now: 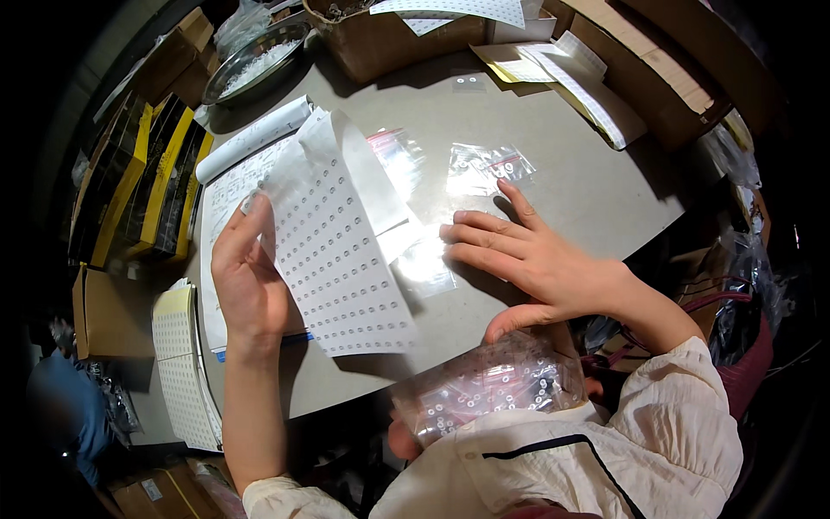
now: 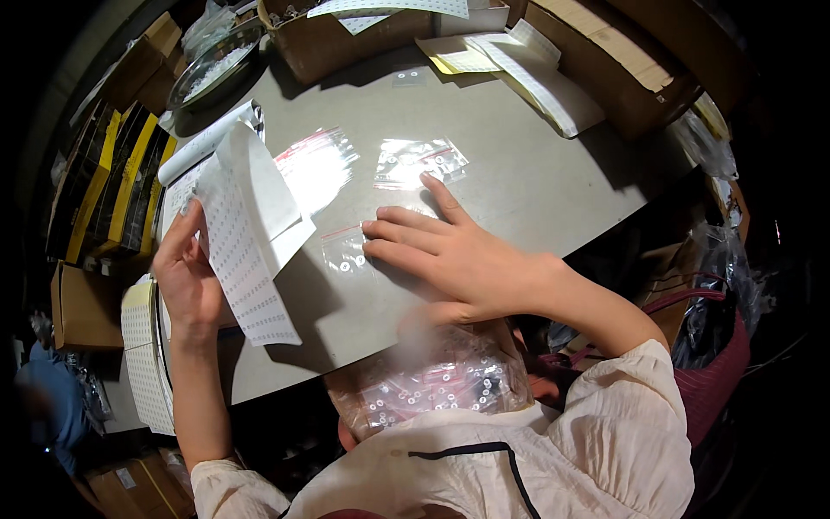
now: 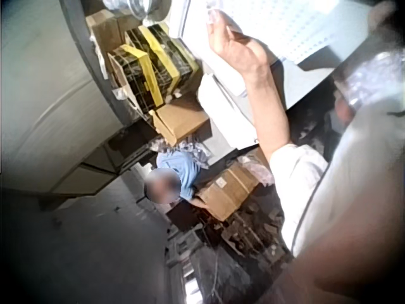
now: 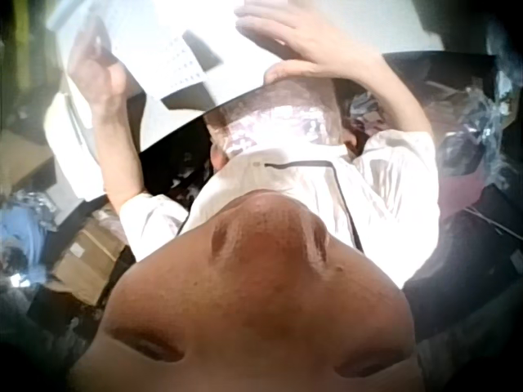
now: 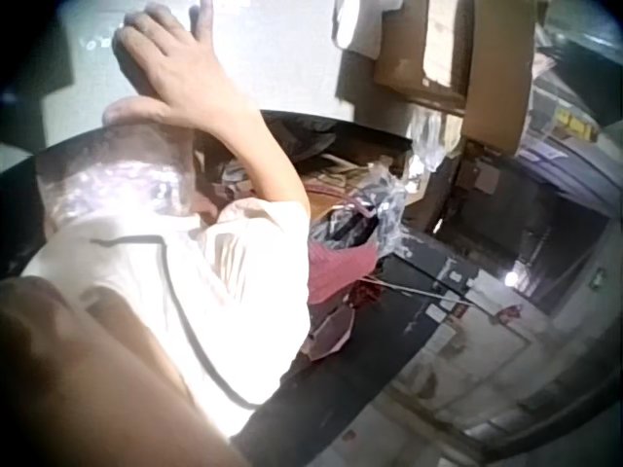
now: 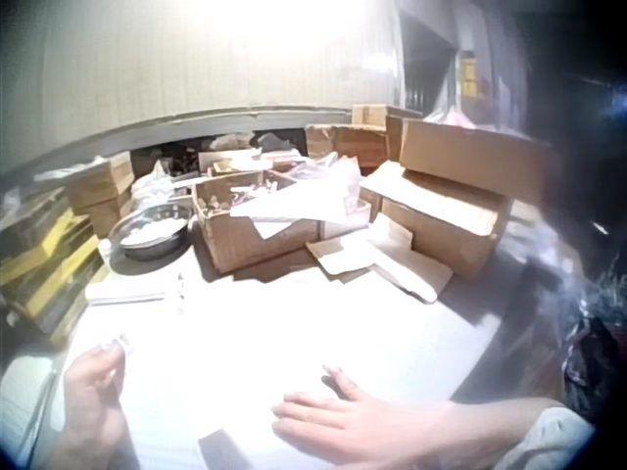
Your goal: The person peels small circular stickers from a sheet and places them into small clear plastic bags. The person handles the sticker sheet and the bags by hand, repeating the process of peeling and bagging throughout the clip.
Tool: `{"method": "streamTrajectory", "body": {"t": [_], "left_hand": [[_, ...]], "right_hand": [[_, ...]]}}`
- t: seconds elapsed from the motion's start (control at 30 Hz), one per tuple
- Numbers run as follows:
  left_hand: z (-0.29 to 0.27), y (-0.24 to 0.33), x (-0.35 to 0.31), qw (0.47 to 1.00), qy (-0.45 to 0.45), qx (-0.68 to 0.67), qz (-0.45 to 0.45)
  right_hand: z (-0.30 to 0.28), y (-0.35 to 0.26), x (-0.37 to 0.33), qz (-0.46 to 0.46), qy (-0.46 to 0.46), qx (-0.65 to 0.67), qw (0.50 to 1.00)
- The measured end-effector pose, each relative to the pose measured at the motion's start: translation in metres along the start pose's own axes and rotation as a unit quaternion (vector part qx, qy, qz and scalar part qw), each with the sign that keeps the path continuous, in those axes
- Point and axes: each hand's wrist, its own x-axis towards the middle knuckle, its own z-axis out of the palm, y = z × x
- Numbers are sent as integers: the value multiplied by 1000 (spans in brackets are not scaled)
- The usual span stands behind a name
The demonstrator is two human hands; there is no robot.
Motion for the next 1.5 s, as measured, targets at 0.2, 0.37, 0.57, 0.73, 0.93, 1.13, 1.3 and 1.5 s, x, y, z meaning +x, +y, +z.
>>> {"method": "streamTrajectory", "body": {"t": [0.2,0.37,0.57,0.73,0.93,1.13,1.3,1.5], "left_hand": [[3,1,0,999,21,33,18],[6,2,-2,999,8,33,11],[10,2,-6,999,-8,34,20],[5,-1,-4,999,-27,25,2],[12,2,-6,997,7,67,45],[7,-1,-3,999,4,33,32],[9,6,3,998,20,16,56],[-4,16,10,995,50,-36,81]], "right_hand": [[6,0,9,97,34,-64,993],[-1,-2,-3,-3,-6,-8,1000],[-4,-2,-30,141,91,-78,983],[-17,-14,-35,83,60,76,992],[-4,20,-16,155,165,-21,974],[-32,52,14,101,156,59,981],[-11,160,65,184,97,-53,977],[2,132,41,160,30,-54,985]]}}
